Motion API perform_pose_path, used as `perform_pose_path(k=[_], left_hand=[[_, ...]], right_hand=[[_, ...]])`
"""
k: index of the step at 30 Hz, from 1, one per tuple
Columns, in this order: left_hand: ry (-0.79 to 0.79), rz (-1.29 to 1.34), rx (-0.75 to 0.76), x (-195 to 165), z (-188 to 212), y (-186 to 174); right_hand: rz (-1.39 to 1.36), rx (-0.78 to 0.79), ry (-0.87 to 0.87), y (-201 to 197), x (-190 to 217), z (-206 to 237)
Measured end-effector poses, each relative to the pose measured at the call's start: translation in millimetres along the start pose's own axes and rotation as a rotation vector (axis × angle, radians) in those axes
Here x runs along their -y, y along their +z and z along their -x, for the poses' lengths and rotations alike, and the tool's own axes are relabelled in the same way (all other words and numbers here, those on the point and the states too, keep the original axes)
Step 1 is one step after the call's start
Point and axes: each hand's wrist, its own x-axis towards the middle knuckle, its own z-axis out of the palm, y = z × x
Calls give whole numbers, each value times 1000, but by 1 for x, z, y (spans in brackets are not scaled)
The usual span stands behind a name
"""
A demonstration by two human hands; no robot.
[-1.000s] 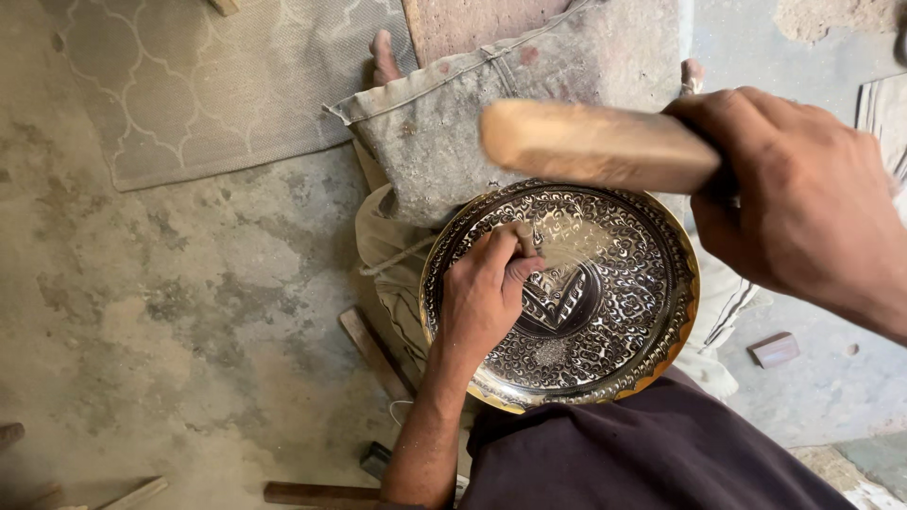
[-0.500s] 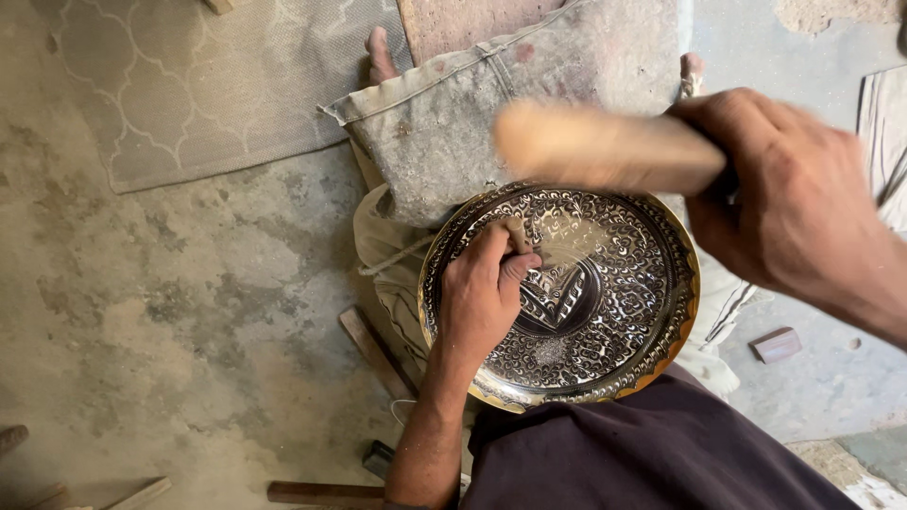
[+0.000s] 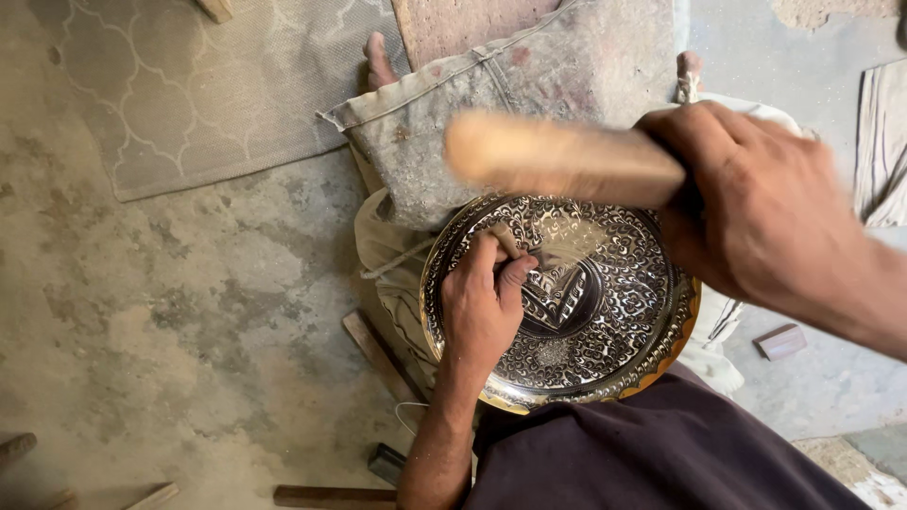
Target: The person sits on the floor with an engraved brass tray on their lap, holds a small punch against the tray's central motif with one hand, and strikes the punch with a wooden mallet held in the other hand, repositioning the punch repeatedly to work the raised design.
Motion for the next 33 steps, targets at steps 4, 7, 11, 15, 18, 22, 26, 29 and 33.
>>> perform_pose_path(k=[4, 7, 11, 15, 18, 22, 26, 29, 33], left_hand=[[81, -58, -12, -1, -5, -1], [103, 1, 12, -3, -7, -3], [102, 0, 44, -5, -10, -5], [106, -16, 45, -4, -10, -5], [114, 3, 34, -3, -8, -3], [41, 59, 25, 0, -6, -2], [49, -41, 15, 1, -5, -1], [58, -4, 1, -1, -2, -2], [45, -13, -15, -1, -1, -1]], right_hand=[[261, 112, -92, 6, -6, 6], [-57, -111, -78, 4, -12, 9], [-553, -36, 147, 2, -15, 9], [-329, 78, 167, 6, -12, 6], [147, -33, -42, 10, -11, 4], [-270, -86, 25, 14, -12, 1], [394, 63, -121, 16, -11, 0], [59, -2, -35, 16, -10, 0], [168, 28, -54, 13, -7, -2]])
